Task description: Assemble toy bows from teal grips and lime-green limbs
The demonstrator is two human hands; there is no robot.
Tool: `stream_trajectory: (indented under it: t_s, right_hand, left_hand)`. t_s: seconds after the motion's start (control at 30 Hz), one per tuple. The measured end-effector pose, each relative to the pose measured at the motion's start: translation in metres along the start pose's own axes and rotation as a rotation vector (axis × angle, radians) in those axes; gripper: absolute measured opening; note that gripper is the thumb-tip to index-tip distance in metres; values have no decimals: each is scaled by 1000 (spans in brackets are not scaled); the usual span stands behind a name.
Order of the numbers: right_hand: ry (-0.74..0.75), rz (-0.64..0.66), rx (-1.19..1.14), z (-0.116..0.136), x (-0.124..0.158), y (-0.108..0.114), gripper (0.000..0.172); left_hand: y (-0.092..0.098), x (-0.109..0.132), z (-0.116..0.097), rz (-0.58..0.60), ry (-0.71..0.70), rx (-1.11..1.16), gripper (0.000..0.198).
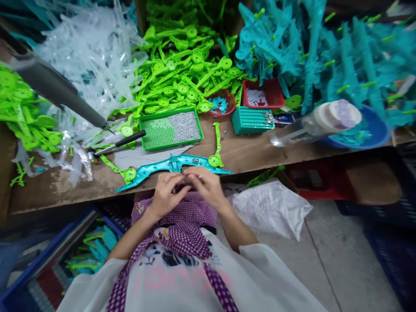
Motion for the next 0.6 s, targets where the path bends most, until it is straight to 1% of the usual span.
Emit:
stream_trajectory:
  t_s: [0.07,0.13,0.17,0.2,0.23,0.3,0.37,0.43,0.53,0.57,0.6]
  right_hand:
    - [-100,-206,-62,-3,-11,25,31]
    - [-147,-387,-126,3,-24,46,32]
    - [-139,-427,-154,10,-33,51,32]
    - [-113,-427,-177,19,-42,50,33]
    - [-75,-393,-194,29,-51,45,34]
    - [-4,-285,-221,48,-66,28,37]
    - [44,-155,-229,59,-69,8,35]
    - [54,-13,-195,59,-60,-11,30]
    - [28,229,-95,49,-31,-38,24]
    - [31,338,-50,46,-19,-50,26]
    - [50,460,2,45,-8,-63,37]
  left_hand:
    - [4,9,11,-58,72,-23,30]
    - [9,16,23,-134,152,-6,41]
    - [11,19,27,-165,200,20,42]
    - [11,21,30,-175,249,55,39]
    - [11,21,32,-167,292,93,33]
    - [11,22,29,-130,354,167,20]
    - [13,26,24,-115,398,239,17]
    - [16,37,22,-125,501,328,18]
    - [21,63,26,-166,778,528,25]
    - [23,72,27,-202,874,610,30]
    - [25,80,28,-249,963,701,33]
Point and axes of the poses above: each hand's wrist, its own x-axis away from the middle knuckle, its own y-axis out of the back of the hand, z = x × y, the point moved 4 cm from there along -x, towards the middle knuckle, and after that the axes turned 11 degrees about -y, right-handed, at the moved point
